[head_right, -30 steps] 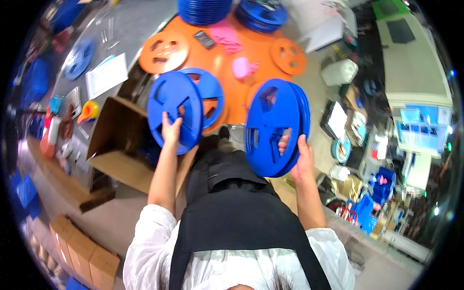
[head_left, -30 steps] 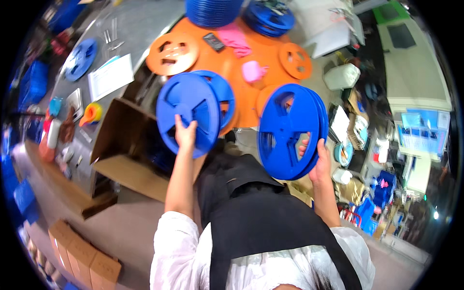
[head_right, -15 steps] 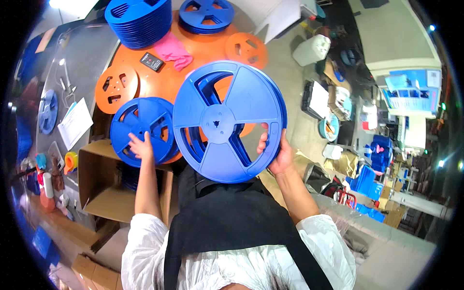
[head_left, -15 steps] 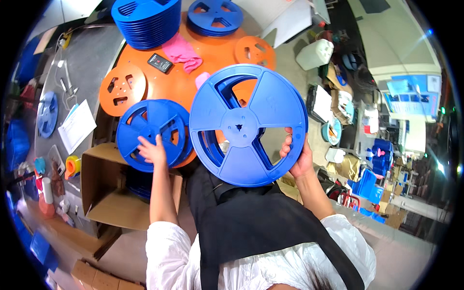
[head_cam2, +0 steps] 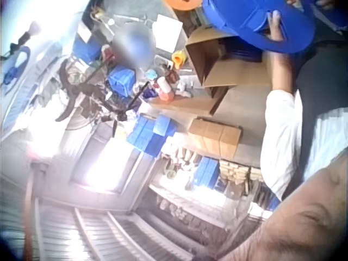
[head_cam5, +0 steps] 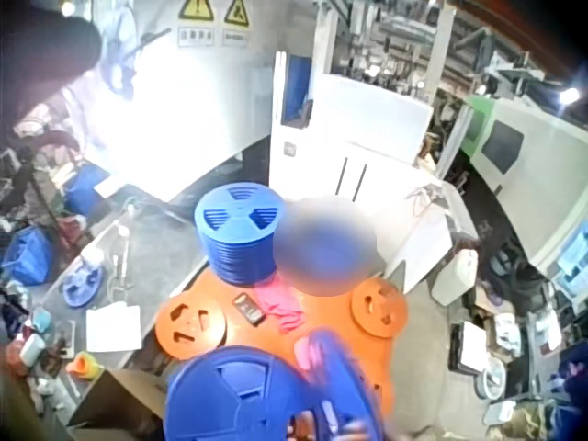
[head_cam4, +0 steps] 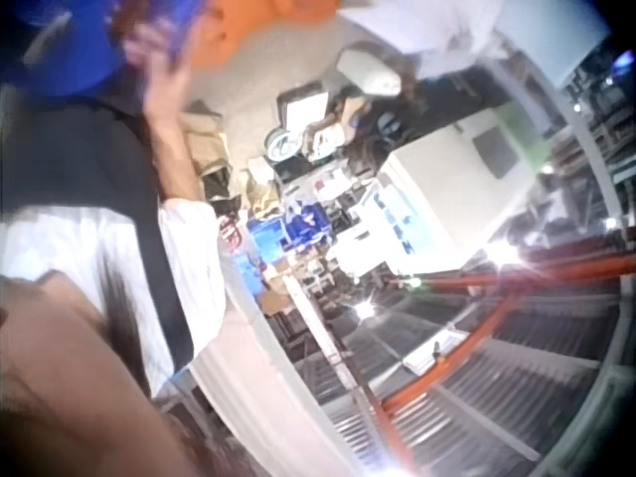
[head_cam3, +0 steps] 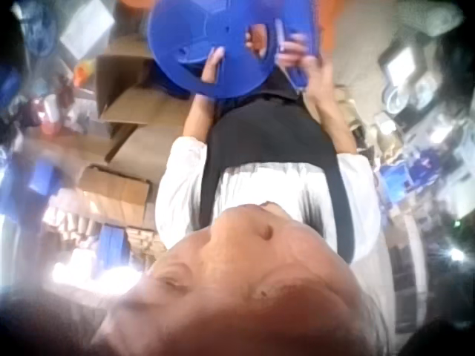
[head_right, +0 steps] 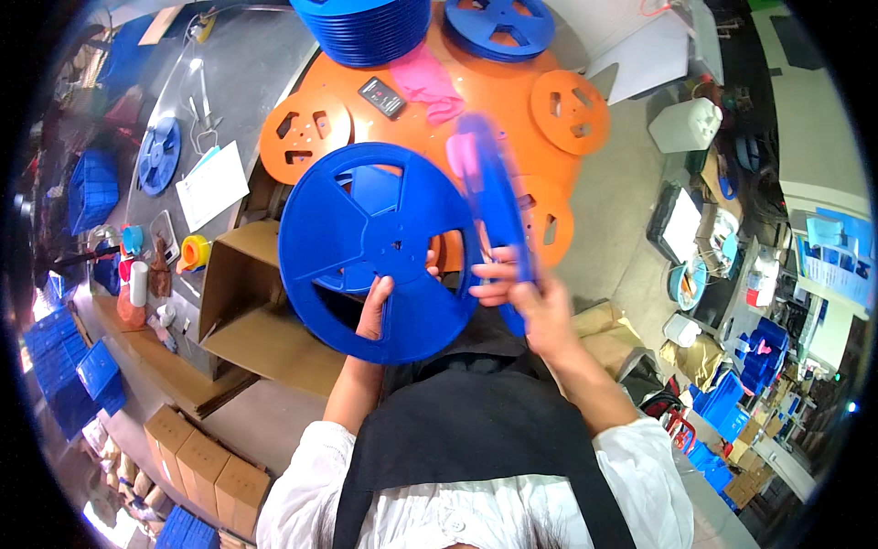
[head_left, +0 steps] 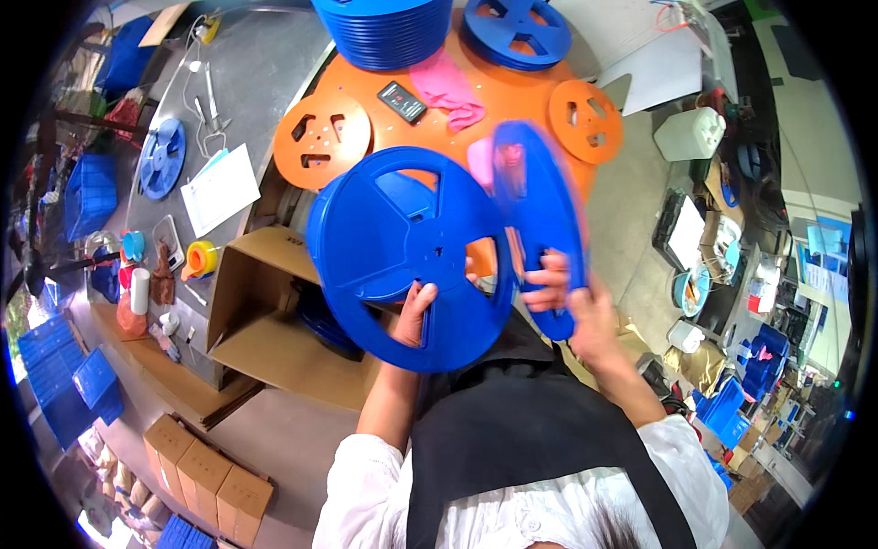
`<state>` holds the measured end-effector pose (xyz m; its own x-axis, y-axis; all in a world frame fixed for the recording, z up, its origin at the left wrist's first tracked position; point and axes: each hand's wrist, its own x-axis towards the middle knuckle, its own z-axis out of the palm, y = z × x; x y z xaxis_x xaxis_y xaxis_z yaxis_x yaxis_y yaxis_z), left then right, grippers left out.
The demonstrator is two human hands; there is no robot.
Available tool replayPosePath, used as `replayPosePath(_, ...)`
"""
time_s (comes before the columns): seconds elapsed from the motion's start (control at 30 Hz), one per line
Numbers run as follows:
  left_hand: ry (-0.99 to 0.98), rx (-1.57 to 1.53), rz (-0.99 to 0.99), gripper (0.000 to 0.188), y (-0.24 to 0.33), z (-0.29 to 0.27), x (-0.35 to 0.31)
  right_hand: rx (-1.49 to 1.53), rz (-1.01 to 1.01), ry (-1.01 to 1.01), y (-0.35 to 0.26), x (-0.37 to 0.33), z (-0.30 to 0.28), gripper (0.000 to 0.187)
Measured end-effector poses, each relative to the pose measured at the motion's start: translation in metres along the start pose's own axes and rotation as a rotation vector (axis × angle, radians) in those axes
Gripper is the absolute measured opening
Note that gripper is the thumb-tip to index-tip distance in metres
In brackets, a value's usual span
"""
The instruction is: The person repeatedly picks up blue plastic reels from a cardboard box and stacks them on a nearby table. The person handles the reels one by one, occasionally wiping them with a pink cloth, and arranges them into neat piles.
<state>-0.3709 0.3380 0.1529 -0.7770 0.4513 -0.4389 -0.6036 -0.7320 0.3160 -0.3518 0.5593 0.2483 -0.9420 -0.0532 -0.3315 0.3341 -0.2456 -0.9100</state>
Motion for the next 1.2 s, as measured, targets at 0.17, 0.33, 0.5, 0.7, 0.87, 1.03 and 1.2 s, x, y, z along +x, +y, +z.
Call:
replayPosePath(0.17, -0.264, -0.337, -0.182, 0.083, 0.019, -0.023, -0.01, 0.005, -0.09, 0.362, 0.003, -0.013, -0.023, 0.061)
replayPosePath(0.33, -0.332, -0.446, -0.273, 0.089, 0.027, -0.032, -0.007, 0.029, -0.036, 0.597, 0.006, -0.017, -0.013, 0.063)
replayPosePath(0.5, -0.339, -0.45, -0.34, 0.091, 0.04, -0.038, -0.012, 0.07, -0.033, 0.635, 0.004, -0.019, -0.003, 0.063)
replayPosePath(0.7, -0.352, -0.378, -0.381, 0.093, 0.061, -0.031, -0.018, 0.057, -0.053, 0.594, 0.006, -0.018, 0.009, 0.064)
replayPosePath(0.87, -0.361, -0.4, -0.411, 0.092, 0.069, -0.032, -0.025, 0.037, -0.049, 0.583, 0.008, -0.015, 0.022, 0.066)
replayPosePath(1.03, -0.306, -0.342, -0.382, 0.083, 0.076, -0.035, -0.032, 0.071, -0.035, 0.66, 0.007, -0.01, 0.037, 0.07)
replayPosePath(1.2, -0.07, 0.003, -0.116, 0.065, 0.104, -0.055, -0.017, -0.357, -0.114, 0.478, 0.024, -0.019, 0.042, 0.053)
